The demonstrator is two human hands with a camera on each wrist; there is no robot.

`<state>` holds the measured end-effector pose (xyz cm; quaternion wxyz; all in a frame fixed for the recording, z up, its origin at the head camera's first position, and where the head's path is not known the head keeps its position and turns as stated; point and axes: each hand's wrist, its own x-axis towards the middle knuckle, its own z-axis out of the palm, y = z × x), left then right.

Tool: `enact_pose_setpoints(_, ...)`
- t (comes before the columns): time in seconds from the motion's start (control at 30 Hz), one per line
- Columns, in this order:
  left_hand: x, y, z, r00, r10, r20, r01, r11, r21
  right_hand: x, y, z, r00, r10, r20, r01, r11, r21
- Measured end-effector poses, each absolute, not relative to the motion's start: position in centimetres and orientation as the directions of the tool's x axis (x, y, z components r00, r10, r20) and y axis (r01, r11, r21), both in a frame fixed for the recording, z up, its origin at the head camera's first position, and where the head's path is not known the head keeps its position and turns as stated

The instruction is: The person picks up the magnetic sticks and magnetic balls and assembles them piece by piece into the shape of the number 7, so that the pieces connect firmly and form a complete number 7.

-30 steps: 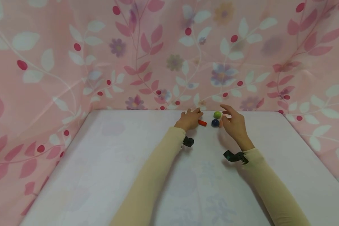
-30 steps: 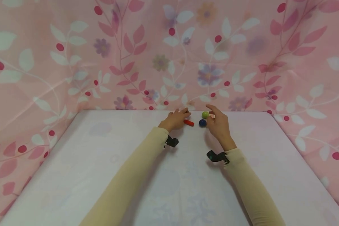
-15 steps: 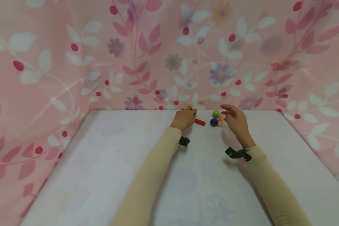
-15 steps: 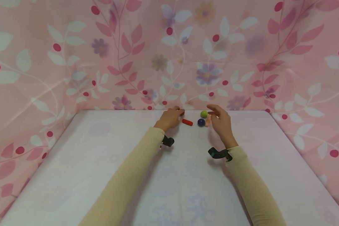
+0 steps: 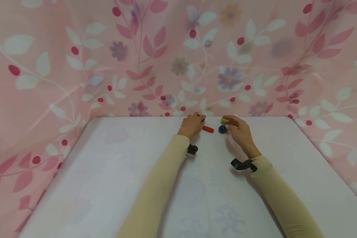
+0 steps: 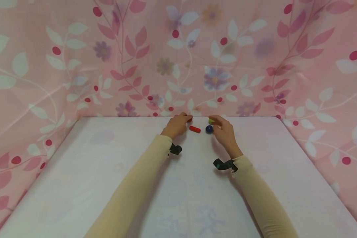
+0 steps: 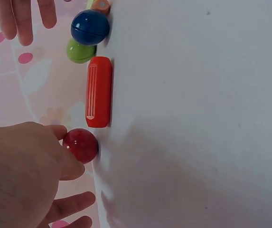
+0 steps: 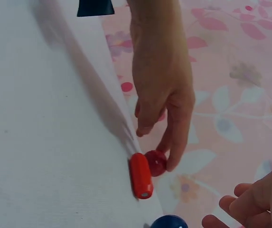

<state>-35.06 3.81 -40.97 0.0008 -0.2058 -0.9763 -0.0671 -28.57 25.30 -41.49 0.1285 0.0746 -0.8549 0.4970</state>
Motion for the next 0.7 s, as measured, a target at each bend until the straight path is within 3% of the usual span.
enact_pose_setpoints(0.37, -35.1, 3.7, -41.0, -0.913, 0.407, 0.03, 0.408, 0.911, 0.052, -28.9, 24.3, -42.4, -0.94, -0.028, 0.34, -0.303, 0.527, -0.794)
enact_pose_setpoints(0.7, -35.3, 2.2, -41.9, -0.9, 0.425, 0.096, 0.436, 0.882, 0.179, -28.8, 24.5, -42.6, -0.933, -0.029, 0.359, -0.321, 0.521, -0.791)
